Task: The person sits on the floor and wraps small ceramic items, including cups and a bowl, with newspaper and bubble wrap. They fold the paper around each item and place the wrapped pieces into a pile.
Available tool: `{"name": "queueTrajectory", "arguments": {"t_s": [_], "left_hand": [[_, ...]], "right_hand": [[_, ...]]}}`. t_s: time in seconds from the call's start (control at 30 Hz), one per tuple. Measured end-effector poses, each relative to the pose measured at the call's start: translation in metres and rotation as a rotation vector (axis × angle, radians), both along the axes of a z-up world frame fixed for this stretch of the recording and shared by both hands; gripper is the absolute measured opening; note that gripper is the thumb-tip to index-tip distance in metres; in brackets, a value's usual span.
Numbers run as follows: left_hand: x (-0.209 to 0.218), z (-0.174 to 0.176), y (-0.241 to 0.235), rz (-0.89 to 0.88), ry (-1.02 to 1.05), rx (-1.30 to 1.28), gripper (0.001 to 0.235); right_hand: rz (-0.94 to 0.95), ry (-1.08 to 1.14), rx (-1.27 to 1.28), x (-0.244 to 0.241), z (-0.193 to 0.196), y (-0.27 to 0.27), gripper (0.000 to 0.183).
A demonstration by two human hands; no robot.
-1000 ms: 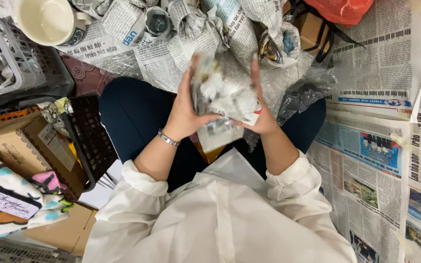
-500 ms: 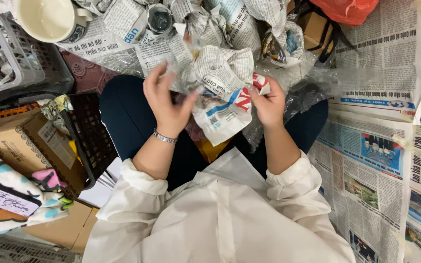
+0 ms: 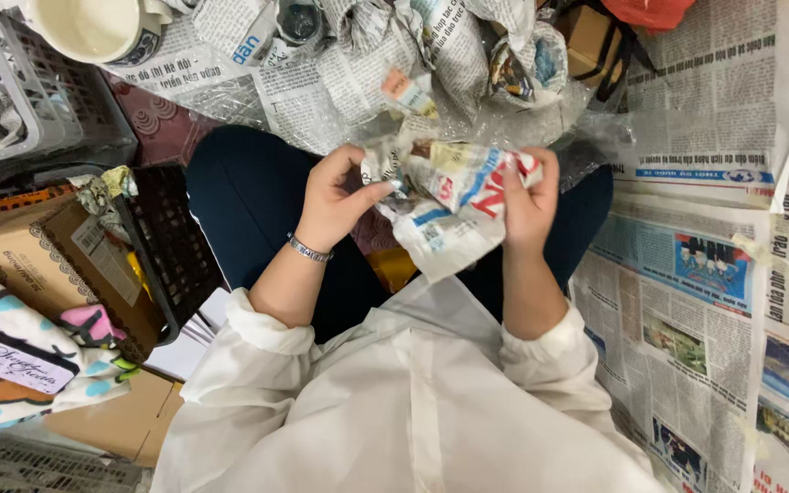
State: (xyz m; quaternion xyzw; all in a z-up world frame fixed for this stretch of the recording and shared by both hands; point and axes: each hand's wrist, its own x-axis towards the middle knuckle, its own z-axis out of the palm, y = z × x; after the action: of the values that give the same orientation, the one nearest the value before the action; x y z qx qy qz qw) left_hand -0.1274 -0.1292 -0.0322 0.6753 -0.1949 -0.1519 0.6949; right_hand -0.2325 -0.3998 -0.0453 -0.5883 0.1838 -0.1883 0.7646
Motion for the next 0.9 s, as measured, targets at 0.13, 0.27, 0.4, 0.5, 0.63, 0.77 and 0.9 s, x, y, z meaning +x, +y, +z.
{"name": "queueTrajectory", "arguments": {"t_s": [0.13, 0.27, 0.4, 0.5, 0.63, 0.77, 0.9], "left_hand": [[-0.02, 0.0, -0.004, -0.09, 0.332, -0.318, 0.018], [-0.041, 0.009, -0.015, 0.01, 0.437, -0.482, 0.027], [-0.066, 0.011, -0.022, 0.119, 0.616, -0.547, 0.037], [-0.087, 0.002, -0.031, 0.079, 0.56, -0.46, 0.024], [-0.112, -0.011, -0.058, -0.002, 0.494, -0.275, 0.028], [-0.132, -0.021, -0.081, -0.071, 0.349, 0.135, 0.056], [-0.133, -0.016, -0.086, -0.138, -0.04, 0.329, 0.079]], "right_hand": [[-0.032, 0.064, -0.059, -0.048, 0.012, -0.01, 0.014], [-0.08, 0.045, -0.047, -0.085, 0.025, -0.018, 0.015], [-0.211, 0.045, -0.009, -0.117, 0.04, -0.024, 0.017], [-0.245, 0.01, 0.043, -0.14, 0.043, -0.033, 0.014], [-0.342, 0.083, 0.009, -0.167, 0.039, -0.065, 0.015], [-0.356, 0.078, -0.101, -0.196, 0.007, -0.1, 0.017], [-0.426, 0.092, -0.192, -0.206, -0.032, -0.131, 0.011]]}}
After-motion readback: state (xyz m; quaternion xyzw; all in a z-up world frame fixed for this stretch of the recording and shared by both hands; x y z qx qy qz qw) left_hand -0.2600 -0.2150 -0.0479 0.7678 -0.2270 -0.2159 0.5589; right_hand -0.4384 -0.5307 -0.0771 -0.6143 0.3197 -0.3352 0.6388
